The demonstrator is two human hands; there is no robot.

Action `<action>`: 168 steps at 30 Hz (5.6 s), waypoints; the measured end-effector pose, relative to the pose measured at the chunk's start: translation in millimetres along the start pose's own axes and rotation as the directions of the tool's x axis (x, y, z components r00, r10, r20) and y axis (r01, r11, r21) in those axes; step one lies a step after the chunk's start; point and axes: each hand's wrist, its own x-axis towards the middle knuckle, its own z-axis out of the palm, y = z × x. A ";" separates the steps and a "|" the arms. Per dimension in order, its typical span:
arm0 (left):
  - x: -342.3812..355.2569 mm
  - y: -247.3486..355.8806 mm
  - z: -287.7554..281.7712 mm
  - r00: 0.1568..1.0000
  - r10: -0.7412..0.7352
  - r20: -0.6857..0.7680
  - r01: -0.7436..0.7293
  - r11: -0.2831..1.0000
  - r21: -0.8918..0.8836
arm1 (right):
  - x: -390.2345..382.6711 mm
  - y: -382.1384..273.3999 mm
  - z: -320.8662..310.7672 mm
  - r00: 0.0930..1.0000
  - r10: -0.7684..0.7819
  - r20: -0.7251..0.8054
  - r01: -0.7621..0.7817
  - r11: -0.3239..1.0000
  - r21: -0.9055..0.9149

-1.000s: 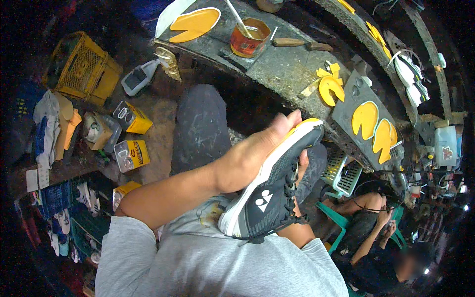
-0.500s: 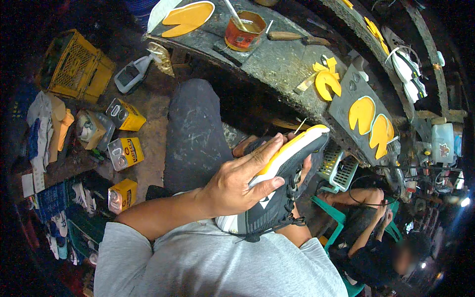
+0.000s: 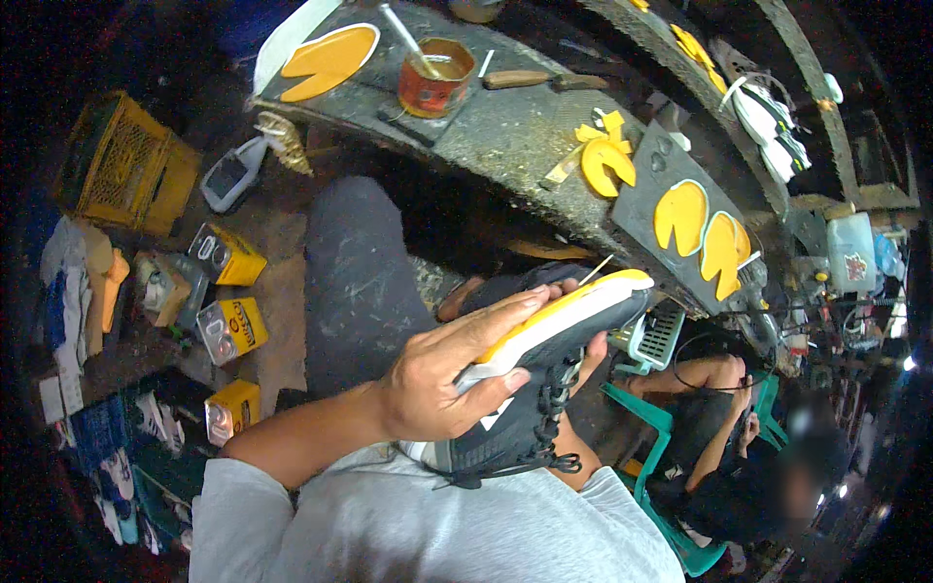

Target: The person applies adhesive to the sole of a black and white sneaker using a small stick, then presses a yellow rubber sole piece onto the shoe. The person also applies adhesive to separate yellow sole pieces with a brush and places them on a shelf.

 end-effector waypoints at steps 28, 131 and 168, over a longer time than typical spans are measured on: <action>51.0 76.0 -22.3 0.941 -0.276 0.196 0.303 0.945 -0.121 | -17.9 14.9 18.5 0.979 -0.177 -0.104 0.063 0.739 -0.671; 12.3 51.6 -52.0 0.986 -0.035 0.162 0.119 0.831 -0.543 | -20.9 -40.2 170.0 0.664 -0.197 0.722 0.745 0.092 -0.660; 39.4 15.8 -43.2 0.908 -0.140 0.396 0.381 0.674 -0.634 | 6.4 -87.5 170.5 0.832 -0.124 0.541 0.547 0.343 -0.763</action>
